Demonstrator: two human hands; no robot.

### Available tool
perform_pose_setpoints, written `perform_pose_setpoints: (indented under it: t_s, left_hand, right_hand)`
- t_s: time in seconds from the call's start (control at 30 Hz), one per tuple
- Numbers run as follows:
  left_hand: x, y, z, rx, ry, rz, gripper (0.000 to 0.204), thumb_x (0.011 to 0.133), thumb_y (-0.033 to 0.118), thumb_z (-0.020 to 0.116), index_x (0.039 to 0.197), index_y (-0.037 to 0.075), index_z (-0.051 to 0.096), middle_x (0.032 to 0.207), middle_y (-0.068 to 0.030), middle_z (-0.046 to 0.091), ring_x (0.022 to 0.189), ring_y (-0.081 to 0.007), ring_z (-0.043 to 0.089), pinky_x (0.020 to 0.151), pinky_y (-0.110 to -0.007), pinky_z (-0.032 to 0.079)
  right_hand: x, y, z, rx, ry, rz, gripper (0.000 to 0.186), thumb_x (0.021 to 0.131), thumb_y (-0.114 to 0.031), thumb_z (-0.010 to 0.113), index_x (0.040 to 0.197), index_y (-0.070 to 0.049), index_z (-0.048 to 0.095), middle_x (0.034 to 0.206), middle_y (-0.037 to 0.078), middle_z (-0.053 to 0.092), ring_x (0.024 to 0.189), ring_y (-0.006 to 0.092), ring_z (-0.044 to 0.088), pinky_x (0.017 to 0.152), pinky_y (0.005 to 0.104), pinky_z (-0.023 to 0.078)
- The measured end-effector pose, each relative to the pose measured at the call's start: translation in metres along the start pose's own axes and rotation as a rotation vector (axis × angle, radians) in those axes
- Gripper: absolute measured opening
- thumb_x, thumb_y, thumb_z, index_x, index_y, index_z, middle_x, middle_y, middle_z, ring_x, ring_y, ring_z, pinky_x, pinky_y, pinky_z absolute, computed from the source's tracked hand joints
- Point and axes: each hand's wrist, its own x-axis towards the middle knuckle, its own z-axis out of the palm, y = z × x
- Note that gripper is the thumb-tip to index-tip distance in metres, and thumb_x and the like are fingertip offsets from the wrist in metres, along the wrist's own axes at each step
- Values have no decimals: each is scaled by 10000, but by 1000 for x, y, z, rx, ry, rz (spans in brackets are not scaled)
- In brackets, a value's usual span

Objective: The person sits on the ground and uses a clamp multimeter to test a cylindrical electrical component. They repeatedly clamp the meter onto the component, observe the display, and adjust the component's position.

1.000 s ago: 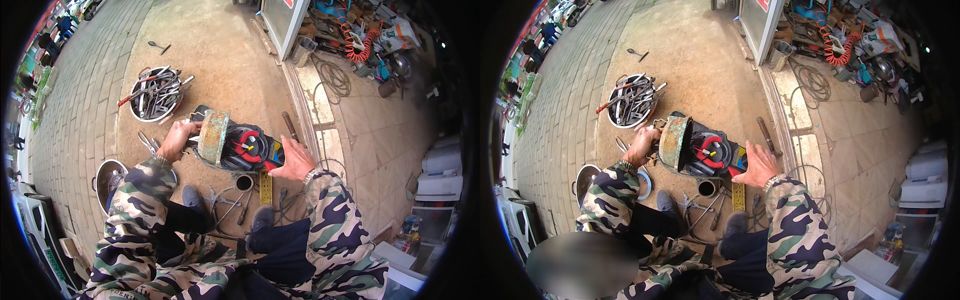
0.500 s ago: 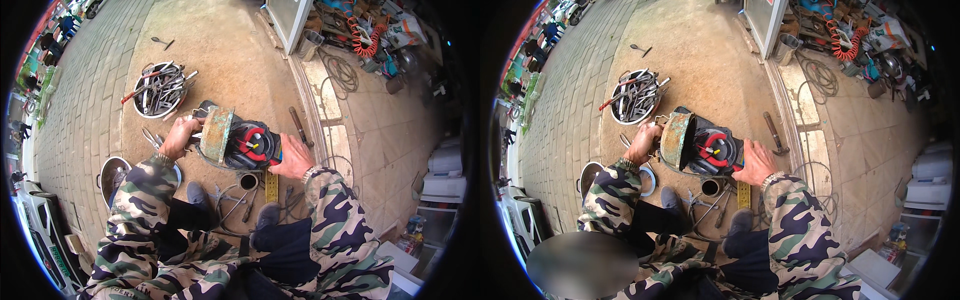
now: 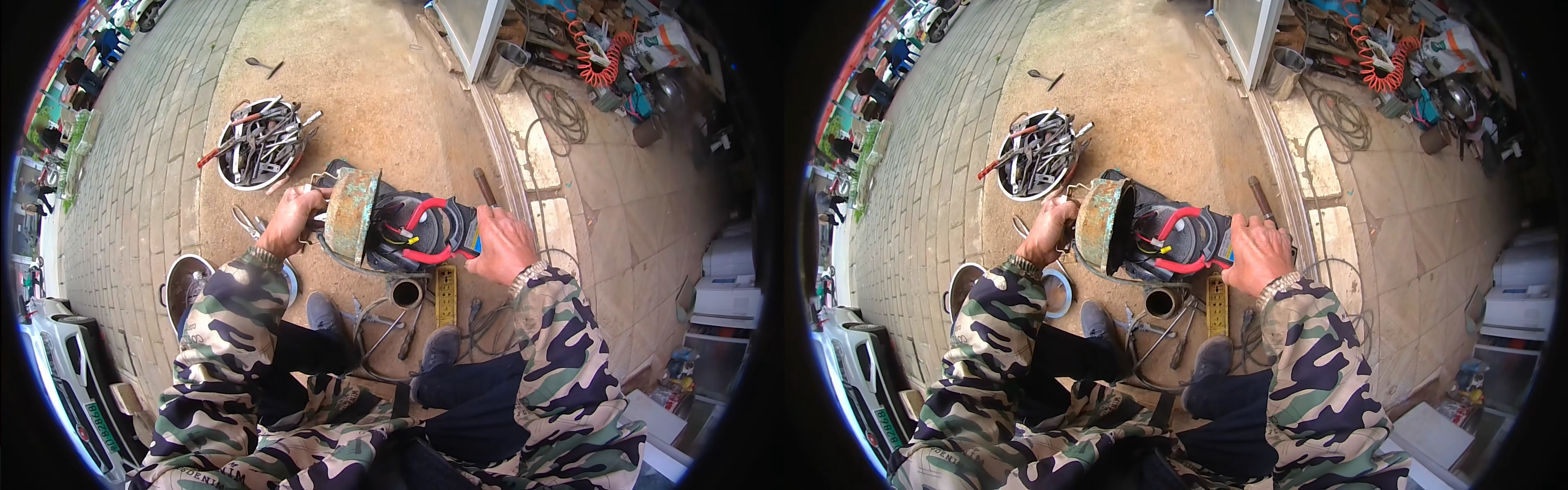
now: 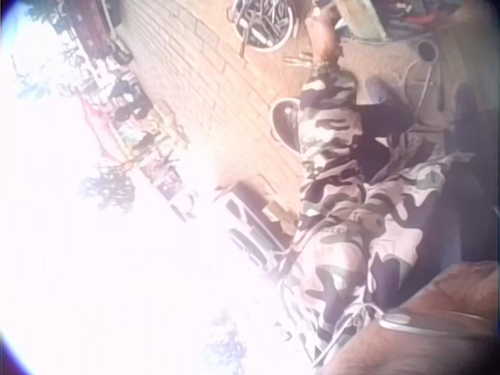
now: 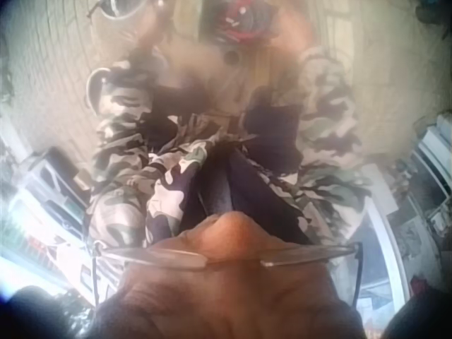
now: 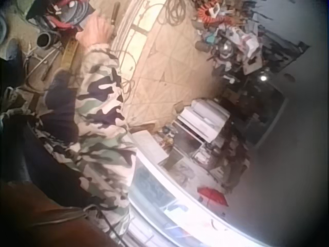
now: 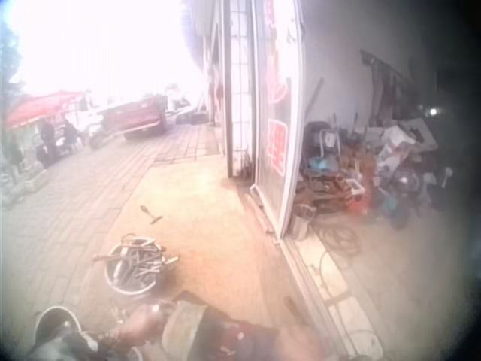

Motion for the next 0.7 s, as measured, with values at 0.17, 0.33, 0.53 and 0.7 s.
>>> perform_pose_setpoints:
  t_s: [0.17,0.33,0.53,0.7]
  left_hand:
    - [-6,4,7,-21,67,17,355,824,90,518,1073,-56,725,703,33,610,498,-44,455,443,-215,326]
    - [7,-13,-5,-14,13,5,356,820,111,517,1070,-43,719,636,75,502,473,-32,385,425,-223,266]
    - [5,-10,-2,-34,42,-2,385,816,105,514,1118,-44,699,620,77,470,468,-36,371,425,-219,257]
    - [2,-6,2,67,24,92,277,812,97,520,997,-16,690,609,82,439,458,-43,352,421,-223,251]
  right_hand:
    - [0,28,-14,17,-63,123,718,579,-265,895,1126,33,539,1047,250,647,1021,415,647,891,474,529]
    - [-7,71,-14,-23,-202,399,846,559,-352,914,1184,77,539,1077,276,673,1038,405,674,904,451,551]
    - [-14,97,13,-58,-445,458,968,555,-459,921,1228,99,504,1127,277,673,1114,397,653,970,448,519]
    - [-11,97,9,-30,-515,408,959,563,-470,911,1223,101,512,1126,275,671,1118,389,650,974,429,518]
